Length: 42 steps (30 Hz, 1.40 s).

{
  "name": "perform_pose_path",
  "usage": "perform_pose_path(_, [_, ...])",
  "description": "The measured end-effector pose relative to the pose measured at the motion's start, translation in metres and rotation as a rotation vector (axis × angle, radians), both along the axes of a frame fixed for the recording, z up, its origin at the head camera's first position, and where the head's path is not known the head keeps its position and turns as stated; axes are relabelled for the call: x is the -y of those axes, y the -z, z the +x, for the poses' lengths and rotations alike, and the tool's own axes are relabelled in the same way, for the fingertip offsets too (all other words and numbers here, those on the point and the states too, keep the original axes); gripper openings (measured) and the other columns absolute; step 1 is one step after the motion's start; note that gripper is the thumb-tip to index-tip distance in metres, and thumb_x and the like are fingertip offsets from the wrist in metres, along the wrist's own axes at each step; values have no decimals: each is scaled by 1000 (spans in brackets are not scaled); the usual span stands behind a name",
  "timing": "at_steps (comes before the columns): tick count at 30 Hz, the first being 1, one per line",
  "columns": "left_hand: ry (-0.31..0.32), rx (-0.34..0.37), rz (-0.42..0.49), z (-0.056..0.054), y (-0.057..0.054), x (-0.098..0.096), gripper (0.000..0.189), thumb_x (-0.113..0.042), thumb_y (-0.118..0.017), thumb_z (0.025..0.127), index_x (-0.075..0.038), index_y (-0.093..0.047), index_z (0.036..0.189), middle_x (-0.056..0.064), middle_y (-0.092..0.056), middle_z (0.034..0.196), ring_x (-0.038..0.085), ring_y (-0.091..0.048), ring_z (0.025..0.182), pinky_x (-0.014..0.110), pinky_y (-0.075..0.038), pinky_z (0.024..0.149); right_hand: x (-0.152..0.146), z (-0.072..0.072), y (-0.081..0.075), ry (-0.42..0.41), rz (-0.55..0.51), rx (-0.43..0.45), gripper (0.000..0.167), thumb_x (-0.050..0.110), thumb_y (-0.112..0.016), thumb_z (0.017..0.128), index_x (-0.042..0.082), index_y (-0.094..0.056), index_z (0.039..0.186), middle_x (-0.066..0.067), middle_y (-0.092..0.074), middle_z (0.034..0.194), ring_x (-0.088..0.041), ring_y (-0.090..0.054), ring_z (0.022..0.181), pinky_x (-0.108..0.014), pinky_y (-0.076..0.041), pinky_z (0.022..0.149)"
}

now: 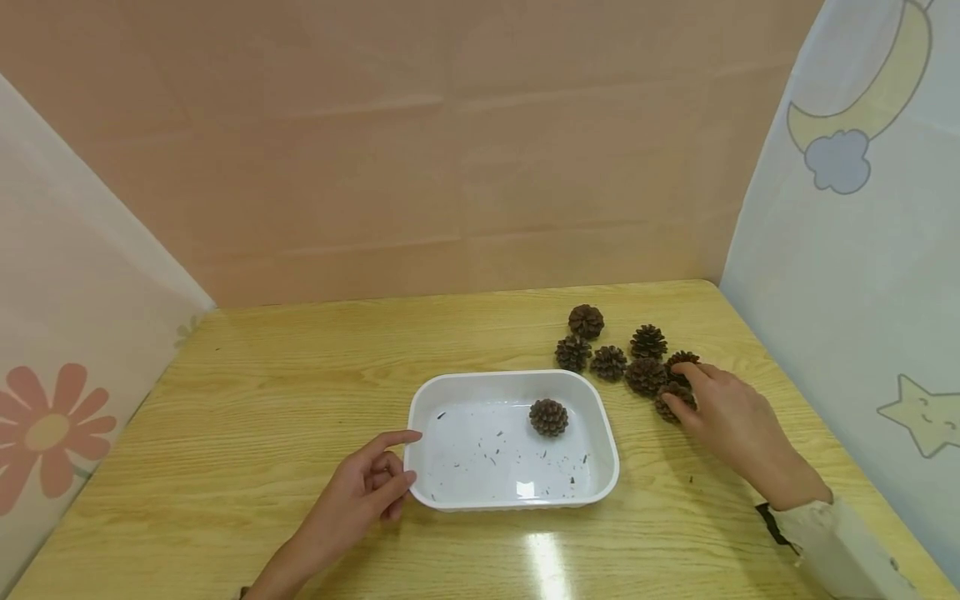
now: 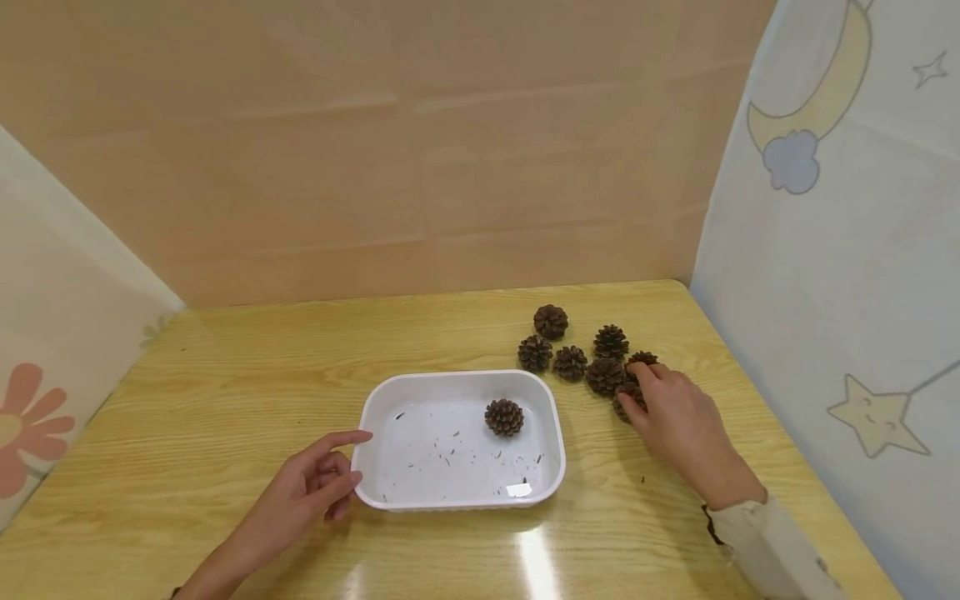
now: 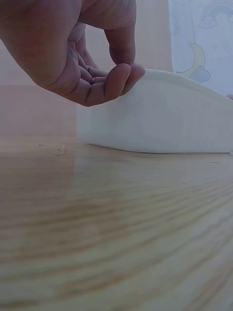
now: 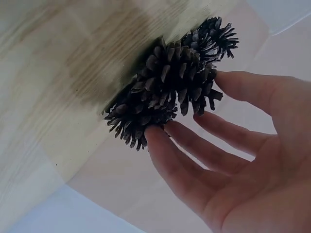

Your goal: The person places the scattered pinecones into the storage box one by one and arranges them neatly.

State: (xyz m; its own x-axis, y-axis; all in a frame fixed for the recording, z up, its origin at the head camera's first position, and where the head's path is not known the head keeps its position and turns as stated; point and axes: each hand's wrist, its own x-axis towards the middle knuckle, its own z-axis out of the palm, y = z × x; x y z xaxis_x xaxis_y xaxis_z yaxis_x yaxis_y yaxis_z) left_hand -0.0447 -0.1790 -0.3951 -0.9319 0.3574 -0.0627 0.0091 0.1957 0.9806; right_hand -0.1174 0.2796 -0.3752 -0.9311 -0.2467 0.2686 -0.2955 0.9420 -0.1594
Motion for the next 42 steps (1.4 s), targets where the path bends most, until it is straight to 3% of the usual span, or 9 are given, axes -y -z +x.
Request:
perform_pose_path(3, [4, 6, 6, 0, 0, 0, 48, -14, -62, 100, 0, -45, 143, 13, -56, 85, 12, -55, 60, 25, -49, 53, 0, -1, -1, -2, -14, 55, 41, 22, -70, 93, -6, -60, 120, -30, -66, 104, -34, -65, 67, -49, -52, 55])
perform_pose_path(8, [4, 4, -2, 0, -1, 0, 48, -14, -62, 100, 0, -45, 142, 13, -56, 84, 12, -55, 60, 26, -50, 52, 3, -1, 1, -10, -18, 96, 40, 22, -70, 93, -8, -60, 118, -27, -68, 97, -31, -65, 66, -50, -54, 59])
perform_pose_path(14, [7, -6, -1, 0, -2, 0, 48, -14, -62, 100, 1, -45, 142, 11, -56, 83, 11, -55, 60, 26, -50, 52, 2, 1, 3, -23, -25, 77, 33, 19, -73, 91, -6, -63, 112, -15, -68, 85, -18, -57, 57, -40, -49, 51])
perform_pose_path(26, [2, 4, 6, 1, -1, 0, 48, -14, -62, 100, 0, -45, 142, 11, -56, 84, 12, -56, 60, 26, -51, 53, 4, 6, -5, -58, -39, 9, 28, 17, -72, 91, -2, -65, 109, -16, -68, 88, -13, -53, 54, -34, -44, 48])
perform_pose_path(35, [-5, 30, 10, 1, -2, 0, 49, -14, -63, 99, 0, -45, 143, 12, -55, 85, 13, -57, 61, 26, -52, 55, 10, 8, -12, -91, -59, -118, 28, 14, -77, 87, 1, -66, 109, -22, -68, 97, -25, -61, 59, -43, -50, 51])
perform_pose_path(42, [-1, 16, 6, 0, -1, 0, 49, -14, -63, 99, 0, -45, 142, 13, -56, 84, 13, -56, 60, 26, -50, 53, 19, 9, -17, -133, -62, -198, 30, 12, -78, 85, 1, -66, 110, -18, -69, 98, -31, -66, 69, -48, -54, 58])
